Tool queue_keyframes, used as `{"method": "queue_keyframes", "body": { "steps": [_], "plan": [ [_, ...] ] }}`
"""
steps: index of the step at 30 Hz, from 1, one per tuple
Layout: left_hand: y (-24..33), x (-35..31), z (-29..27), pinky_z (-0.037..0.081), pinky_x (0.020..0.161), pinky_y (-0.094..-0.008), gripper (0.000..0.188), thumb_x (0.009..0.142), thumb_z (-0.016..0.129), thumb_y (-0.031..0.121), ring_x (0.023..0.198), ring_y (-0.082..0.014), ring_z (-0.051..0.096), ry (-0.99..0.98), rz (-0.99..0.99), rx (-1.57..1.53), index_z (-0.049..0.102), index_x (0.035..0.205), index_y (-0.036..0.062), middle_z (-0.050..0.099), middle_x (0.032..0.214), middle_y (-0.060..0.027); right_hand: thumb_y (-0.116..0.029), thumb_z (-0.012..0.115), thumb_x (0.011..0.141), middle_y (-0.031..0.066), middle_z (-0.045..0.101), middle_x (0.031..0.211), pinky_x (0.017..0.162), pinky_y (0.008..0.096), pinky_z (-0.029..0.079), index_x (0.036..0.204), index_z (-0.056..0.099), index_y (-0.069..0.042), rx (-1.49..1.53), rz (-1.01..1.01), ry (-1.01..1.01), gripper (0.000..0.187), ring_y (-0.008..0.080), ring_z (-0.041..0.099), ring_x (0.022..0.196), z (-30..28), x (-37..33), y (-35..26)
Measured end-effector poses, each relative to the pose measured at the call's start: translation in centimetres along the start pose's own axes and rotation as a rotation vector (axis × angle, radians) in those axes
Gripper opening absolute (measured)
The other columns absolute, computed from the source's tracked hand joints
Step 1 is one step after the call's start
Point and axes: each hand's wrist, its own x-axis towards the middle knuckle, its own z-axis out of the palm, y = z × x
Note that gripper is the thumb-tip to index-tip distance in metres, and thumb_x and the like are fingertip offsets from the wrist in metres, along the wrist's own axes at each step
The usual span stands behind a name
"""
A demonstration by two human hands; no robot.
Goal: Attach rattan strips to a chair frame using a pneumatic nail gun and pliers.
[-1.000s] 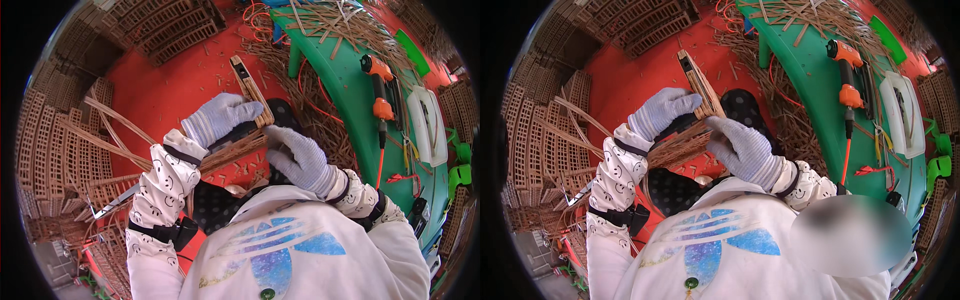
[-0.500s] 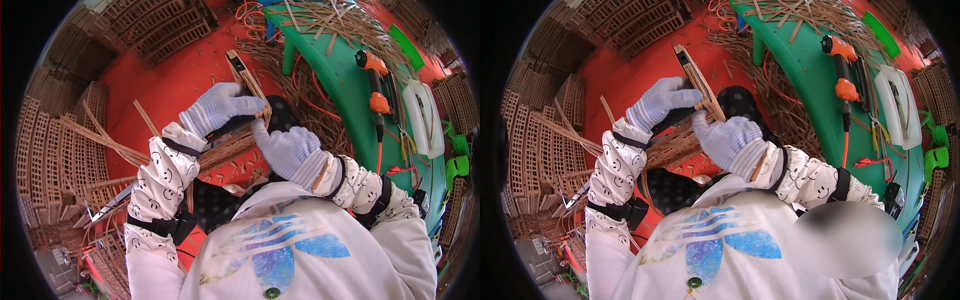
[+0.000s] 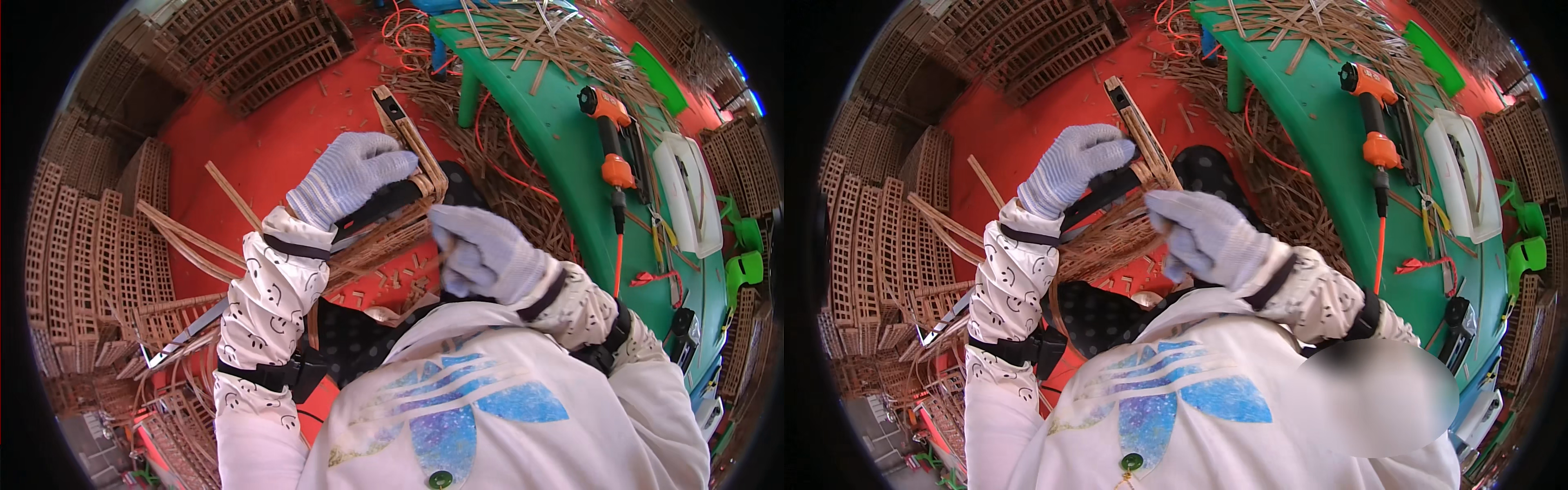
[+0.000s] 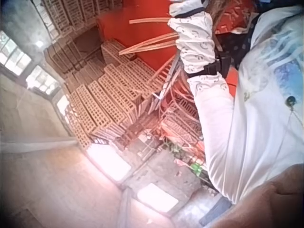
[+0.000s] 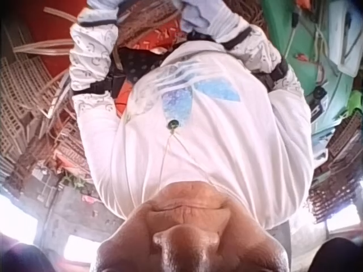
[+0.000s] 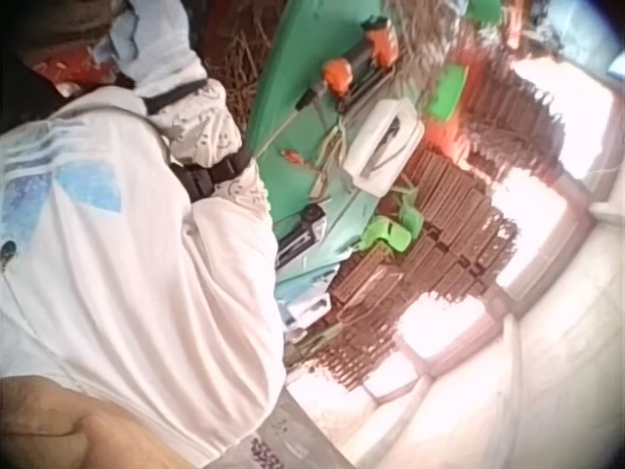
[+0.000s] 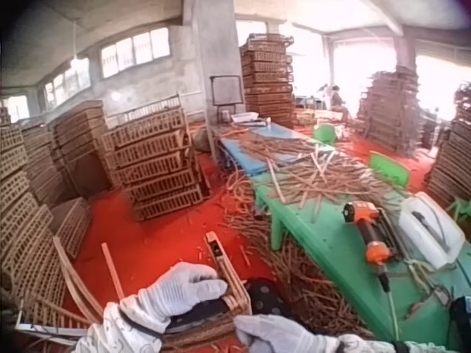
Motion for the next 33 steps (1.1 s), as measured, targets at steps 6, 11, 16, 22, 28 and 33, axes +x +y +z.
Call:
{"method": "queue_keyframes", "body": {
  "steps": [6,11,16,22,28,33],
  "plan": [
    [0.4,-1.5,0.4,0.040,0.053,-0.0215,0.024,0.082,0.059,0.023,0.059,-0.0048,0.049,-0.031,0.027,0.090,0.062,0.084,-0.0008,0.056,0.066,0.0004,-0.015,0.063,0.075,0.0137,0.055,0.090,0.059,0.0318,0.048,0.075,0.059,-0.002,-1.170,-0.605,-0.036,0.013,0.0223,0.059,0.065,-2.7,-0.7,0.2],
    [0.4,-2.8,1.3,0.043,0.056,-0.0225,0.022,0.083,0.059,0.020,0.061,-0.0062,0.051,0.115,0.049,0.221,0.063,0.086,-0.0013,0.058,0.067,-0.0009,-0.012,0.069,0.067,0.0155,0.053,0.104,0.065,0.0334,0.048,0.072,0.059,-0.005,-1.218,-1.026,-0.050,0.014,0.0282,0.059,0.075,-2.5,-0.1,0.4],
    [0.5,-1.6,1.5,0.046,0.061,-0.0232,0.022,0.082,0.060,0.017,0.066,-0.0079,0.055,0.089,0.047,0.000,0.063,0.090,-0.0030,0.062,0.072,-0.0039,-0.015,0.070,0.065,0.0152,0.051,0.110,0.065,0.0364,0.048,0.070,0.055,-0.006,-1.216,-1.227,-0.213,0.018,0.0302,0.058,0.076,-2.9,1.2,0.0],
    [0.6,-1.1,1.3,0.046,0.063,-0.0227,0.023,0.080,0.061,0.015,0.068,-0.0087,0.056,0.015,-0.048,-0.149,0.063,0.091,-0.0043,0.062,0.073,-0.0028,-0.021,0.070,0.067,0.0151,0.054,0.101,0.066,0.0372,0.047,0.070,0.056,-0.008,-1.207,-1.144,-0.420,0.020,0.0306,0.058,0.076,-2.3,2.9,0.5],
    [0.1,-3.4,2.4,0.047,0.064,-0.0329,0.021,0.084,0.054,0.017,0.073,-0.0290,0.061,0.240,0.357,0.466,0.058,0.099,0.0034,0.061,0.079,-0.0152,-0.016,0.063,0.075,0.0111,0.049,0.074,0.059,0.0345,0.041,0.074,0.053,-0.003,-0.932,-0.930,-0.432,0.017,0.0267,0.051,0.068,-2.7,2.0,-0.2],
    [-0.3,-4.5,4.0,0.049,0.068,-0.0413,0.037,0.076,0.059,0.027,0.082,-0.0350,0.059,0.263,0.180,0.799,0.050,0.104,0.0056,0.059,0.092,-0.0166,-0.008,0.051,0.083,0.0095,0.043,0.068,0.055,0.0322,0.035,0.076,0.049,0.000,-0.792,-0.853,-0.375,0.011,0.0223,0.044,0.061,-1.0,1.4,1.0]
  ]
}}
